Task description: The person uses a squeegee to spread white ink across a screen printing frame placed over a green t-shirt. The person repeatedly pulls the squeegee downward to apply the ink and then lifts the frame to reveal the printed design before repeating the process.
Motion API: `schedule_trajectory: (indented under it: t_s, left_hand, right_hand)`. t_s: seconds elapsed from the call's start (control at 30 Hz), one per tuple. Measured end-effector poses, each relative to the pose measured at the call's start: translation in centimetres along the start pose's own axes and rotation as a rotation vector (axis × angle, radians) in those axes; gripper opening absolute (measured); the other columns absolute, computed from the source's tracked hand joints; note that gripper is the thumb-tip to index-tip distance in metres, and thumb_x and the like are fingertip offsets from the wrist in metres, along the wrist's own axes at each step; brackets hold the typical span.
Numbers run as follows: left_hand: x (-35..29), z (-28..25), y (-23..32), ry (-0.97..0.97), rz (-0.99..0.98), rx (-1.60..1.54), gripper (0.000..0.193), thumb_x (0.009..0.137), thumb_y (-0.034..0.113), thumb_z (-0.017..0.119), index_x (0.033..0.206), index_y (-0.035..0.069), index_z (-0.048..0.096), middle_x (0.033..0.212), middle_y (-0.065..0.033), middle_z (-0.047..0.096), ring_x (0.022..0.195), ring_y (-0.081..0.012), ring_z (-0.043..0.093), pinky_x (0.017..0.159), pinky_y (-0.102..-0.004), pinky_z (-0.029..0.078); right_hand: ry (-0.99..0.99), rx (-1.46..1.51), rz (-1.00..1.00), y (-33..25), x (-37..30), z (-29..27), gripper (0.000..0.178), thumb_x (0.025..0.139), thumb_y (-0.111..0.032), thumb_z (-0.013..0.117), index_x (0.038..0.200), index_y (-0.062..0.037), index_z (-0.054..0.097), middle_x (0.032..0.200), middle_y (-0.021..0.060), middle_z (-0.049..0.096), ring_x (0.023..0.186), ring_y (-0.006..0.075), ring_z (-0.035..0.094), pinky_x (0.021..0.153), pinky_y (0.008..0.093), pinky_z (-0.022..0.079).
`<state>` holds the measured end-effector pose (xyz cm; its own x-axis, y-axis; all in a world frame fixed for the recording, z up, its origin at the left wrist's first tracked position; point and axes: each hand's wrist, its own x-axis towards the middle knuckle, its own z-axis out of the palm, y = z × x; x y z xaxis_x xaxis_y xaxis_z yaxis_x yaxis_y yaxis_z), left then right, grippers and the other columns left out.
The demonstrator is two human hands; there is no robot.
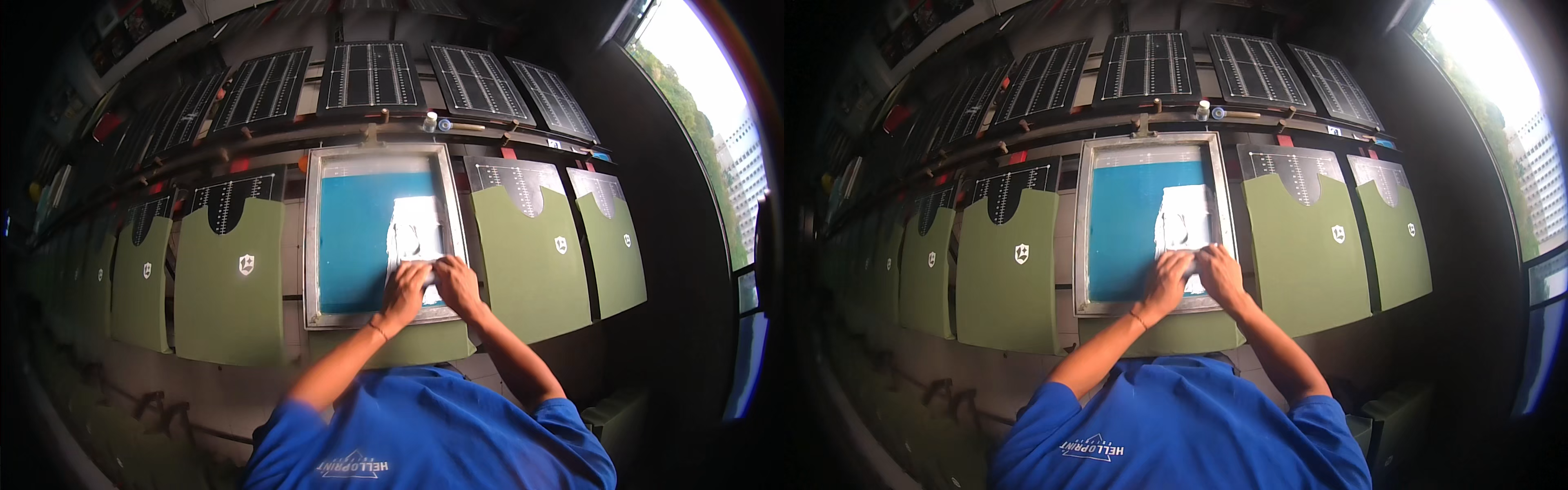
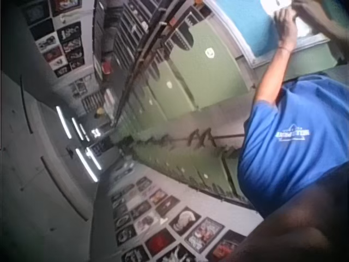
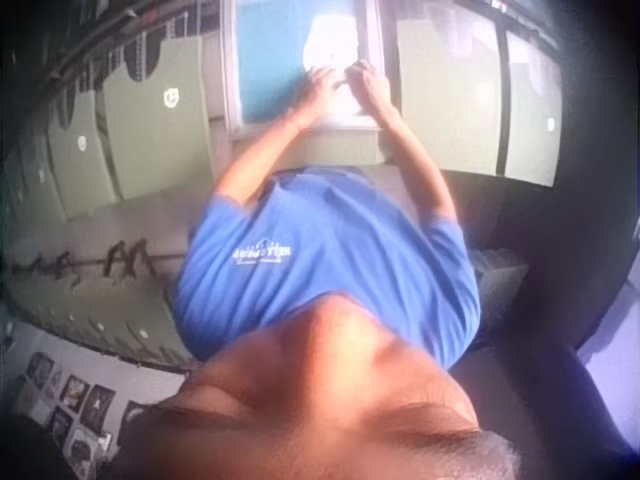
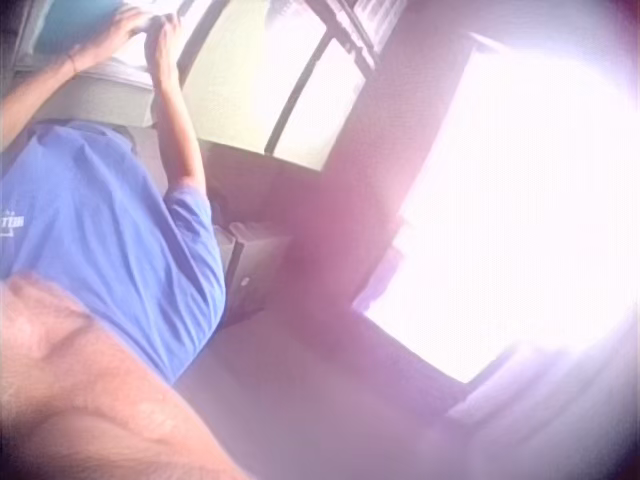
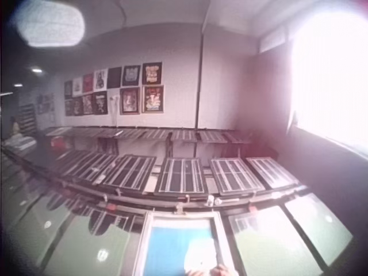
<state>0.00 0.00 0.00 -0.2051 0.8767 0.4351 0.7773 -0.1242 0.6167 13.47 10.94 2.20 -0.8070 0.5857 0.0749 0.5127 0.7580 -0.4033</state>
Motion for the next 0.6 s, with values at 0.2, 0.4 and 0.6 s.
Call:
schedule_trajectory:
  t_s: [0.2, 0.4, 0.6]
  left_hand:
    - [-7.6, 0.2, 2.6, -0.098, 0.061, 0.038, 0.04, 0.08, 0.004, 0.064, 0.12, 0.0, 0.062, 0.119, -0.0128, 0.063, 0.116, -0.0315, 0.056, 0.101, -0.0425, 0.045]
    - [-8.1, -3.9, 0.1, -0.1, -0.053, -0.023, 0.044, 0.085, 0.014, 0.07, 0.126, 0.001, 0.058, 0.132, -0.0179, 0.056, 0.126, -0.0389, 0.047, 0.107, -0.0488, 0.037]
    - [-10.5, -10.4, -11.6, 0.295, -0.682, 0.306, 0.044, 0.094, 0.025, 0.063, 0.126, -0.004, 0.056, 0.132, -0.0233, 0.053, 0.124, -0.0409, 0.047, 0.106, -0.0502, 0.037]
  right_hand:
    - [0.092, -0.108, -0.05, -1.8, -9.2, 3.9, 0.041, 0.082, -0.007, 0.055, 0.123, -0.0047, 0.057, 0.12, 0.0135, 0.057, 0.113, 0.0313, 0.052, 0.096, 0.0417, 0.043]
    - [0.06, 0.016, -0.024, -1.1, -9.9, 3.3, 0.052, 0.078, -0.005, 0.058, 0.13, -0.0034, 0.053, 0.129, 0.0165, 0.055, 0.124, 0.0353, 0.049, 0.104, 0.0436, 0.04]
    - [0.436, 0.245, 0.594, 5.2, -8.0, 5.3, 0.038, 0.096, -0.02, 0.056, 0.127, 0.0022, 0.058, 0.112, 0.0228, 0.063, 0.106, 0.0344, 0.06, 0.095, 0.0431, 0.048]
